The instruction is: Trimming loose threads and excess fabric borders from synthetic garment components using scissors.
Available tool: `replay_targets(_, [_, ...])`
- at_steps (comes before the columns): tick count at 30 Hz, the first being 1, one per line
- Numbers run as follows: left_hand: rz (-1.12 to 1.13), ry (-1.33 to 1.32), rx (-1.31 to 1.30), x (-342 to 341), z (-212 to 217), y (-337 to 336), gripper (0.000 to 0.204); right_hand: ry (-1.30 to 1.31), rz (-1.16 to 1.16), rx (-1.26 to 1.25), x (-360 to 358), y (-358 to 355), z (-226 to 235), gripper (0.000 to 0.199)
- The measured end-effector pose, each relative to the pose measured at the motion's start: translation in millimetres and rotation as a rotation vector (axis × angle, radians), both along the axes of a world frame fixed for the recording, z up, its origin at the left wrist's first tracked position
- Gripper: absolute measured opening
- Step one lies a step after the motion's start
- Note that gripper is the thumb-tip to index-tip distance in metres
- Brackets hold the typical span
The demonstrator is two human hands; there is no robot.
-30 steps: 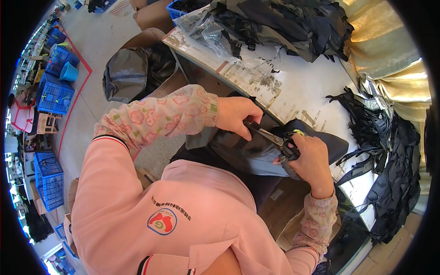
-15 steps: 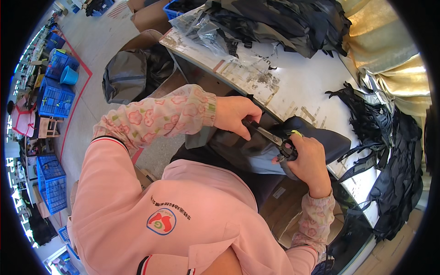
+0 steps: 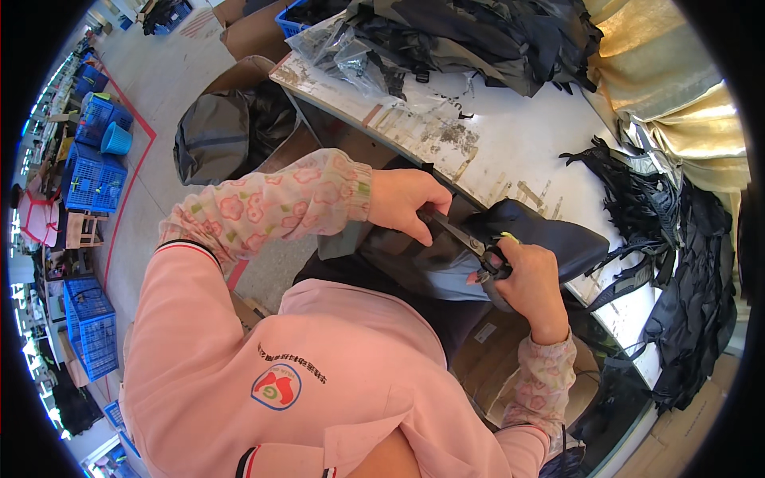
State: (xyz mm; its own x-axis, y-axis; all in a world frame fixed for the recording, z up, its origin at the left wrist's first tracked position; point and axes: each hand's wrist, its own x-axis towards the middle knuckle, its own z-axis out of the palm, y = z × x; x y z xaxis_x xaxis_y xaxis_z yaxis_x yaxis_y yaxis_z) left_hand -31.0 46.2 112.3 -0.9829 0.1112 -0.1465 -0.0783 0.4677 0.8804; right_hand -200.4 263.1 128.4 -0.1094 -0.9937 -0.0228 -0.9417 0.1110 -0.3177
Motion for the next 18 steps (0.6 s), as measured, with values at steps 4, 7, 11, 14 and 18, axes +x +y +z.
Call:
replay_targets(4, [-0.017,-0.051,0.017,0,-1,2,0.024,-0.087,0.008,-0.043,7,-3,9,0.047])
replay_targets(7, [-0.022,-0.062,0.029,-1,-1,2,0.025,-0.099,0.010,-0.072,8,-2,7,0.049])
replay_targets(11, [-0.036,-0.044,0.032,-2,-1,2,0.025,-0.083,0.016,-0.071,7,-3,8,0.050])
replay_targets(14, [-0.042,-0.041,0.017,-2,0,2,0.025,-0.064,0.017,-0.061,5,-2,3,0.050])
replay_targets(18, [-0.041,-0.041,0.017,-1,-1,2,0.024,-0.047,0.008,-0.037,4,-2,1,0.049])
